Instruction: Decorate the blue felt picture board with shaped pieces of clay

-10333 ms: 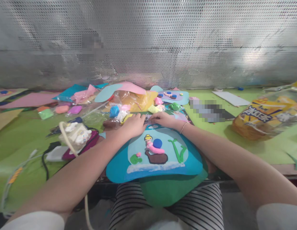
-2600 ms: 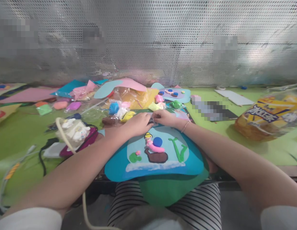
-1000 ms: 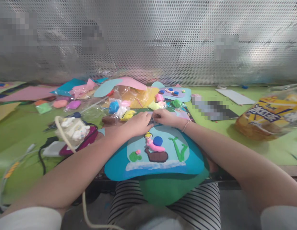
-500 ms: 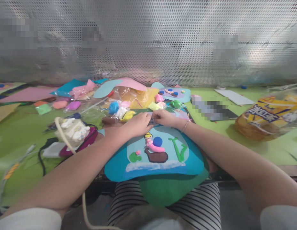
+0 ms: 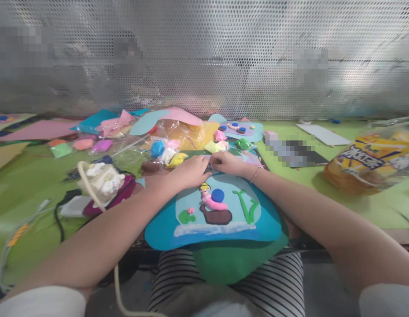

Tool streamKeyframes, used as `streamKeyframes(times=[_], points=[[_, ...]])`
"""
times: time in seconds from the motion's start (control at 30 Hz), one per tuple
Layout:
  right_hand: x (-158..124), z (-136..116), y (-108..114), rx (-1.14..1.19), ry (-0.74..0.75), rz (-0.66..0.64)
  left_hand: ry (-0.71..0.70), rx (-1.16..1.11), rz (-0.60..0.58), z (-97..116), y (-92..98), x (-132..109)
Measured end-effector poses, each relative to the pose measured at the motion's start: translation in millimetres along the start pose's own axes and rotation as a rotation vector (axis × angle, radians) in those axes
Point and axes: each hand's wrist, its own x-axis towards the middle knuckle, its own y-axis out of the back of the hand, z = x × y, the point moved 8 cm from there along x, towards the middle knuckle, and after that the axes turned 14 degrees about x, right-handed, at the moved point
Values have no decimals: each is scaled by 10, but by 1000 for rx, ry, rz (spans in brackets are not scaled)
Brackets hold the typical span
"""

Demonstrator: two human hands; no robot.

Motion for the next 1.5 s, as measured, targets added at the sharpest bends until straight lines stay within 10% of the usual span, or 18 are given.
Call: streamKeyframes(times=[1.5], points=[[0,-19,-11,-25,-3,-6,-2,-7,-13,1,-9,3]])
